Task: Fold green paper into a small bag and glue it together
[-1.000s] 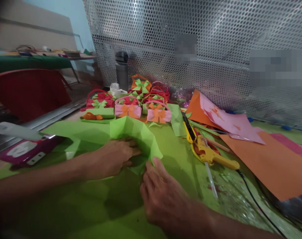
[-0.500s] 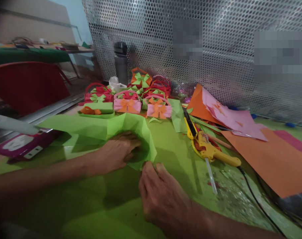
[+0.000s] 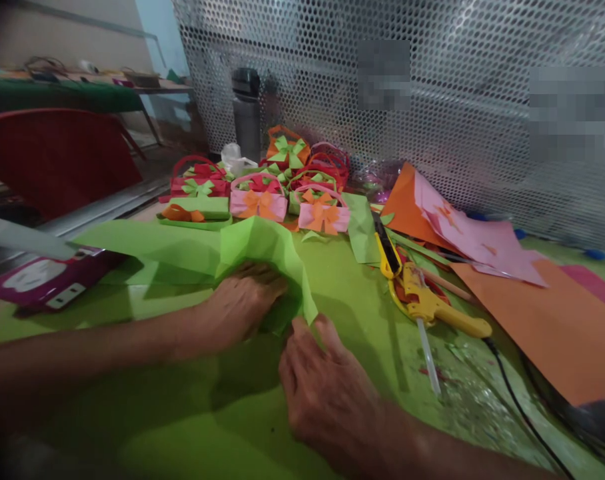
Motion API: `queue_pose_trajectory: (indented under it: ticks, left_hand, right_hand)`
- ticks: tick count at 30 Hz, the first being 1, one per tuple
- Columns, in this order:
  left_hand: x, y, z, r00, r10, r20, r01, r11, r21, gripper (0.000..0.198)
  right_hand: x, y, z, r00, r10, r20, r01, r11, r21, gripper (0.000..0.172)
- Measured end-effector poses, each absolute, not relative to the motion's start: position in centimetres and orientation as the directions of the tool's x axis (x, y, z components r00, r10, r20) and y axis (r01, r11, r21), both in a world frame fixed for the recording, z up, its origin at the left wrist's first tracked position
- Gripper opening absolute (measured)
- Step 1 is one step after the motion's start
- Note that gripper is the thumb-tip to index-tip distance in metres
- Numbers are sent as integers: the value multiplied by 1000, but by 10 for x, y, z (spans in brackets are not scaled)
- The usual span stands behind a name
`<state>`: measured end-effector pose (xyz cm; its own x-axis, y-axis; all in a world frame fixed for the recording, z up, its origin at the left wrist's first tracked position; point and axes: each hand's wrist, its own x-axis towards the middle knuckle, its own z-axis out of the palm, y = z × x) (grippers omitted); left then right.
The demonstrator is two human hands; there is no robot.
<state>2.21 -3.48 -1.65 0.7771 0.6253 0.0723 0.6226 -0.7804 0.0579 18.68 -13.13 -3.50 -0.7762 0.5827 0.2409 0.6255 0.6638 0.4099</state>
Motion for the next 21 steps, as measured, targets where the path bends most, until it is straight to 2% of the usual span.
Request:
queue_pose_trajectory:
  ticks: [13, 21]
  left_hand:
    - [20, -35, -34, 803, 562, 197, 578, -815, -29, 19]
    - [22, -38, -31, 817, 533, 219, 563, -820, -106, 16]
  right_hand:
    - [189, -134, -38, -775, 579, 253, 629, 668, 398, 28]
    - [188, -134, -37, -781, 568, 261, 622, 666, 412, 28]
